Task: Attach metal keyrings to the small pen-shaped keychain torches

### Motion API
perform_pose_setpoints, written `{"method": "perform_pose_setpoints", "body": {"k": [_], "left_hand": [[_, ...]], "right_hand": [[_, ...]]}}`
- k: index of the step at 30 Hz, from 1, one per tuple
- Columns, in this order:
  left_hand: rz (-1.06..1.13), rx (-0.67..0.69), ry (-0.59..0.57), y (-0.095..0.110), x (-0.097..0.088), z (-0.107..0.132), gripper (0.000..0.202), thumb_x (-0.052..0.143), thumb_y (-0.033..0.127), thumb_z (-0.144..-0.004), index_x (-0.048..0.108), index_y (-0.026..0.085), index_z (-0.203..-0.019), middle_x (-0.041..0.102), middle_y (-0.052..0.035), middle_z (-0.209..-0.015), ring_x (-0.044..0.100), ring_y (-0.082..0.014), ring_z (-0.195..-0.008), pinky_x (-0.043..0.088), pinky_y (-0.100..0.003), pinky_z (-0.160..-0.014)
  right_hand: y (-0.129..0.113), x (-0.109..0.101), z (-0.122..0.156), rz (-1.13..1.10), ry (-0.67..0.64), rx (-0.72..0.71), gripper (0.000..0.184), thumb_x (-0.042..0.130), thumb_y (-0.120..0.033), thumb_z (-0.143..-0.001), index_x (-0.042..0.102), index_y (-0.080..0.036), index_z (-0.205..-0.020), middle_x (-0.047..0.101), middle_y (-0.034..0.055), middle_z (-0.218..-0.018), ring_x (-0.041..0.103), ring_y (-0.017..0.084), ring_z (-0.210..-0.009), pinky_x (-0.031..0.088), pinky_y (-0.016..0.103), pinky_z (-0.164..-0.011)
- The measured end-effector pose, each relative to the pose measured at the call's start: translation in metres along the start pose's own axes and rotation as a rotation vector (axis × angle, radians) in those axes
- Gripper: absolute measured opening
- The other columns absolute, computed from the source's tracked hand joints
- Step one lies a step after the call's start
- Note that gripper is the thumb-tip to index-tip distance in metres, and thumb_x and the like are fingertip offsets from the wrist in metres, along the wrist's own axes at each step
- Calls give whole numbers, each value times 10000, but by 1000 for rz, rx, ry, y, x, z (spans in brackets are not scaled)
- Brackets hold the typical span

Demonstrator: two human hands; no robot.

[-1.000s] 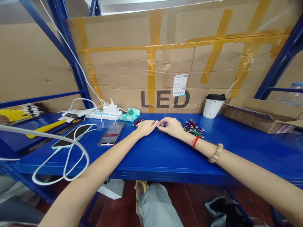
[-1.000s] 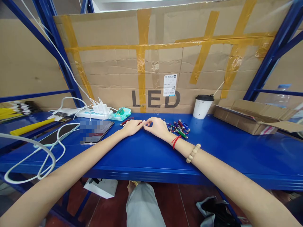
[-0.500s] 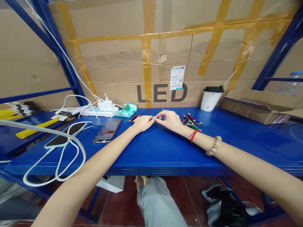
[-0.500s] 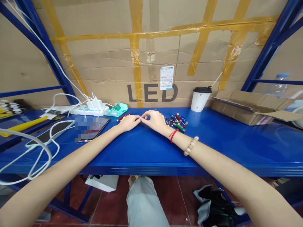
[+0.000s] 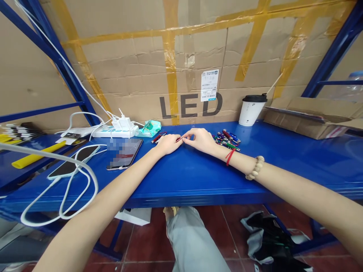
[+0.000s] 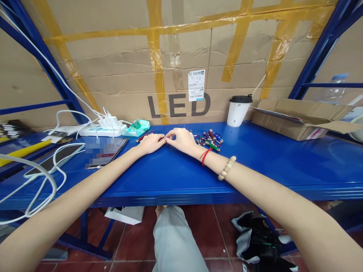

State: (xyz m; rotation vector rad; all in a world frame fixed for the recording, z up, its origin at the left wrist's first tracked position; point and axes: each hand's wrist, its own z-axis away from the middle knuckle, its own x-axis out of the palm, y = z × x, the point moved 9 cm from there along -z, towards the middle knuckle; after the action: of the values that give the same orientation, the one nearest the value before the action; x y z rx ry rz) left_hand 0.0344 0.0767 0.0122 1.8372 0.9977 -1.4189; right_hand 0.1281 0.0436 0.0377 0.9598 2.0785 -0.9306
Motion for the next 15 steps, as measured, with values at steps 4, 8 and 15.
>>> {"method": "perform_pose_setpoints", "body": {"k": [4,8,15], "left_hand": [[-23,7,-14,0,2,-1,388,297,411,-868,624,220,-954,676,-43,-979,616,-253,-918,457,-332,-736],[-54,5,-22,-1,3,-2,387,310,412,-859,626,216,-966,674,-50,-983,616,-252,-914,458,-334,-746],[-84,13,-45,-1,5,-4,363,332,419,-850,627,223,-932,678,-40,-970,611,-243,-925,457,-328,-760]], "right_hand": [[0,4,0,-13,-18,-29,211,549,-315,-779,718,-244,-884,693,-3,-845,591,144,-731,379,232,-581],[-1,7,-1,-30,-32,-65,200,556,-316,-776,719,-246,-868,693,-12,-843,583,129,-692,373,230,-574],[-5,10,0,-41,-63,-108,207,547,-311,-791,721,-235,-874,693,3,-873,589,139,-737,380,231,-597]]}}
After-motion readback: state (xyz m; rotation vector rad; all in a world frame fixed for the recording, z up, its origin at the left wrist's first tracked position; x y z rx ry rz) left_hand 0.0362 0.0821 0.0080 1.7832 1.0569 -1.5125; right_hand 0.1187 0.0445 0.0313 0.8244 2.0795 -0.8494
